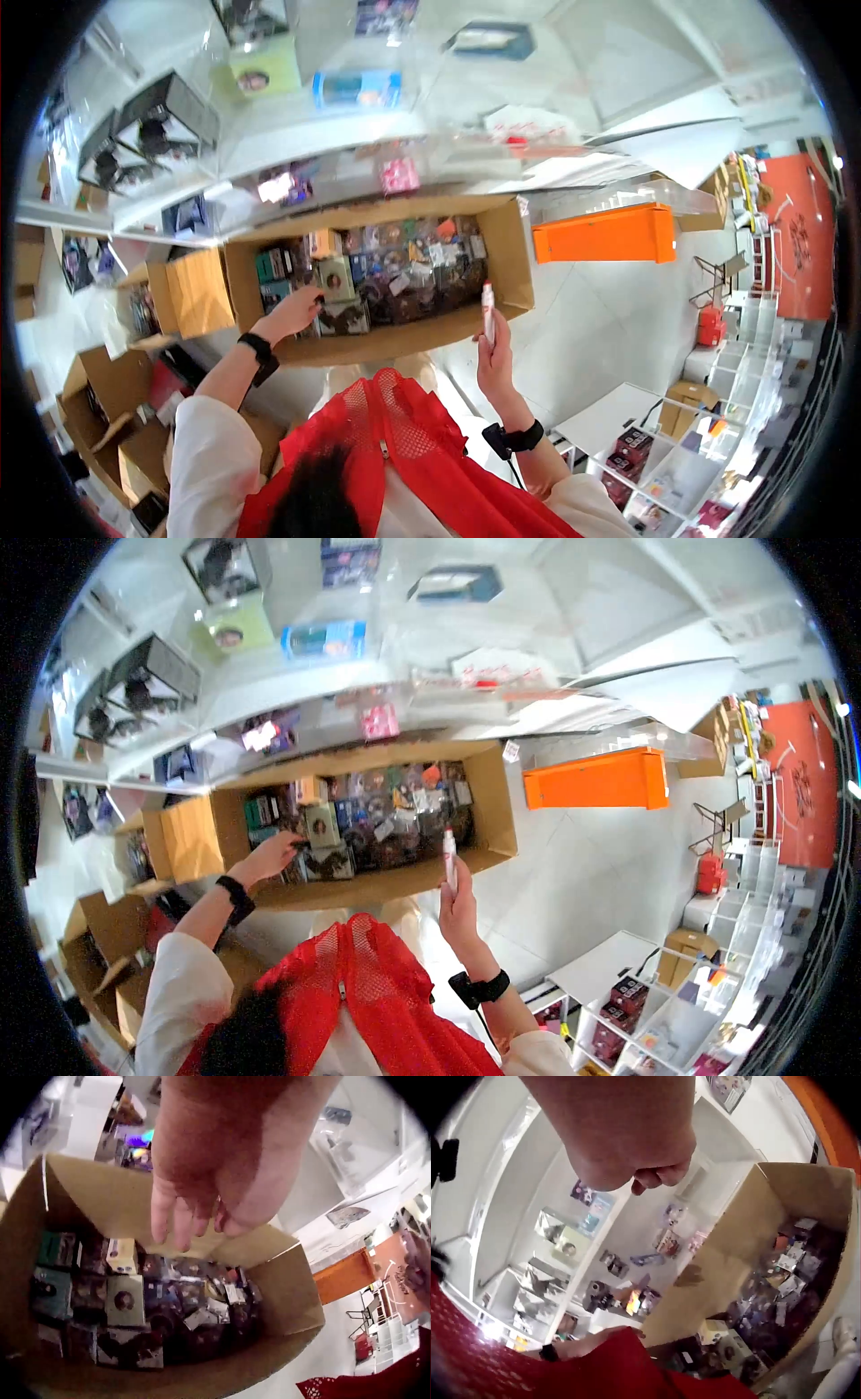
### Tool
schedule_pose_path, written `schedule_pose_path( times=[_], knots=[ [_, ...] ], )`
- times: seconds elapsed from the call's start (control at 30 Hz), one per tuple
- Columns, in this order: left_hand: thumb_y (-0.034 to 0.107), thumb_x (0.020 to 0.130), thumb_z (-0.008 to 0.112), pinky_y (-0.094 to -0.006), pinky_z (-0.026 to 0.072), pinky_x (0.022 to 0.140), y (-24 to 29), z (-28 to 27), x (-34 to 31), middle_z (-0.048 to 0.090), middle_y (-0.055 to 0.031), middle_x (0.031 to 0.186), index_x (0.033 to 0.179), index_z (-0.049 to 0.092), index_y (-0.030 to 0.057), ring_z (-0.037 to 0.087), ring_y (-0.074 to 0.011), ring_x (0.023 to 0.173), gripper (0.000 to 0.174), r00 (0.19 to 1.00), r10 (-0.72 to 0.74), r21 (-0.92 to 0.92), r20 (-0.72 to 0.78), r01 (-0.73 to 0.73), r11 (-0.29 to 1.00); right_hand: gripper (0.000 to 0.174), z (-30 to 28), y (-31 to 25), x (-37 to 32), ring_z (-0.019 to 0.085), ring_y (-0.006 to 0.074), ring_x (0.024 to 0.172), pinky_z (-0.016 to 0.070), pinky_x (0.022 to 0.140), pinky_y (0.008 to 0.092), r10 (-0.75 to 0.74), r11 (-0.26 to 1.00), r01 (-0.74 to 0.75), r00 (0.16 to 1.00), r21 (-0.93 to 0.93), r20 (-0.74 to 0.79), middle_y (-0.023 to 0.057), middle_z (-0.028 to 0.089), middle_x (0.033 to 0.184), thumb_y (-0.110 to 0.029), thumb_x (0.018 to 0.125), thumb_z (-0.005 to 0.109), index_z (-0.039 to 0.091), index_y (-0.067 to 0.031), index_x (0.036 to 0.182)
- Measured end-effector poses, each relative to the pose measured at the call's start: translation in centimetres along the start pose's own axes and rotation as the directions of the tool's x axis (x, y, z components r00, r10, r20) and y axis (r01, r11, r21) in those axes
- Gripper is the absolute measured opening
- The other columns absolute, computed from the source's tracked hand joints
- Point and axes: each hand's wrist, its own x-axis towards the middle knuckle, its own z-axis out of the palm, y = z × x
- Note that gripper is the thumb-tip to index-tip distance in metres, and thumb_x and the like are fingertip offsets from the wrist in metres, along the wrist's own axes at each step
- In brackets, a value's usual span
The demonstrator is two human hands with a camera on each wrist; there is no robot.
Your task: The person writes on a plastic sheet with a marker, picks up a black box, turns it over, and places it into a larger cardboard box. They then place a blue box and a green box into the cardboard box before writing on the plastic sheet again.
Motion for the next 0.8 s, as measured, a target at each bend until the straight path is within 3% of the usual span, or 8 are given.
schedule_pose_path(
  times=[0.13,0.2,0.33,0.5,0.57,0.63,0.7,0.8],
  knots=[
    [0.009,0.083,0.050,-0.0419,0.0442,0.080,1.5,-4.7,-5.3,0.053,-0.0186,0.107,0.112,0.051,0.0033,0.053,-0.0369,0.096,0.029,0.993,-0.071,0.015,-0.099,0.073,0.997,0.025,-2.8,-2.2,-0.4,0.050,0.0143,0.069,0.0428,0.062,0.0281,0.077,0.997,-0.077,0.997,0.007,-0.013,0.0091,0.053,0.082,-0.009,0.091,0.044,0.044,-0.0013,0.115],
    [0.010,0.083,0.050,-0.0433,0.0449,0.078,-1.2,-4.7,-8.0,0.054,-0.0186,0.104,0.110,0.051,0.0030,0.054,-0.0382,0.091,0.027,0.979,-0.015,0.208,-0.202,0.058,0.976,0.023,-4.1,-1.1,1.0,0.051,0.0213,0.070,0.0425,0.064,0.0320,-0.069,0.997,0.071,0.994,0.022,-0.085,0.0122,0.051,0.080,-0.009,0.088,0.050,0.045,-0.0017,0.110],
    [0.016,0.083,0.048,-0.0451,0.0448,0.076,-1.2,-3.4,-14.6,0.054,-0.0200,0.102,0.106,0.052,-0.0001,0.053,-0.0399,0.089,0.028,0.936,-0.338,0.329,-0.102,0.352,0.876,0.019,-9.0,-2.7,7.8,0.048,0.0262,0.077,0.0399,0.067,0.0340,-0.429,0.895,0.359,0.854,-0.266,-0.293,0.0131,0.049,0.086,-0.004,0.076,0.061,0.057,-0.0044,0.095],
    [0.017,0.081,0.051,-0.0457,0.0436,0.078,-11.5,11.1,-23.8,0.055,-0.0189,0.103,0.101,0.054,0.0022,0.052,-0.0370,0.095,0.025,0.827,-0.498,0.067,-0.260,0.530,0.845,0.019,-15.0,-4.3,21.0,0.050,0.0263,0.083,0.0390,0.072,0.0389,-0.626,0.750,0.503,0.749,-0.429,-0.216,0.0057,0.056,0.088,-0.008,0.070,0.066,0.063,-0.0091,0.089],
    [0.015,0.082,0.052,-0.0439,0.0441,0.080,-8.1,17.8,-24.6,0.056,-0.0185,0.105,0.103,0.055,0.0024,0.052,-0.0362,0.097,0.025,0.678,-0.701,-0.208,-0.220,0.670,0.713,0.016,-16.2,-3.3,29.2,0.051,0.0254,0.086,0.0391,0.075,0.0388,-0.674,0.679,0.565,0.733,-0.470,-0.093,0.0040,0.058,0.087,-0.011,0.071,0.066,0.064,-0.0121,0.087],
    [0.012,0.081,0.053,-0.0420,0.0443,0.083,7.3,17.0,-23.8,0.059,-0.0176,0.103,0.101,0.057,0.0034,0.054,-0.0348,0.098,0.023,0.609,-0.766,-0.119,-0.206,0.762,0.637,0.014,-15.4,-2.1,34.5,0.051,0.0248,0.089,0.0394,0.076,0.0392,-0.682,0.589,0.594,0.729,-0.547,0.057,0.0037,0.058,0.087,-0.013,0.072,0.065,0.066,-0.0147,0.085],
    [0.012,0.081,0.053,-0.0419,0.0443,0.084,7.7,22.7,-22.9,0.060,-0.0175,0.101,0.101,0.057,0.0032,0.055,-0.0351,0.097,0.023,0.550,-0.783,-0.571,-0.289,0.558,0.602,0.013,-14.5,-1.0,38.0,0.052,0.0247,0.091,0.0396,0.077,0.0399,-0.645,0.509,0.630,0.730,-0.586,0.225,0.0034,0.059,0.088,-0.014,0.073,0.064,0.067,-0.0167,0.085],
    [0.013,0.081,0.051,-0.0414,0.0441,0.084,17.3,24.0,-21.4,0.059,-0.0178,0.103,0.101,0.058,0.0029,0.054,-0.0351,0.098,0.023,0.589,-0.735,-0.340,-0.336,0.652,0.678,0.013,-12.2,-0.5,41.6,0.052,0.0251,0.093,0.0394,0.079,0.0415,-0.464,0.401,0.654,0.749,-0.641,0.473,0.0033,0.059,0.090,-0.014,0.072,0.064,0.068,-0.0179,0.083]
  ],
)
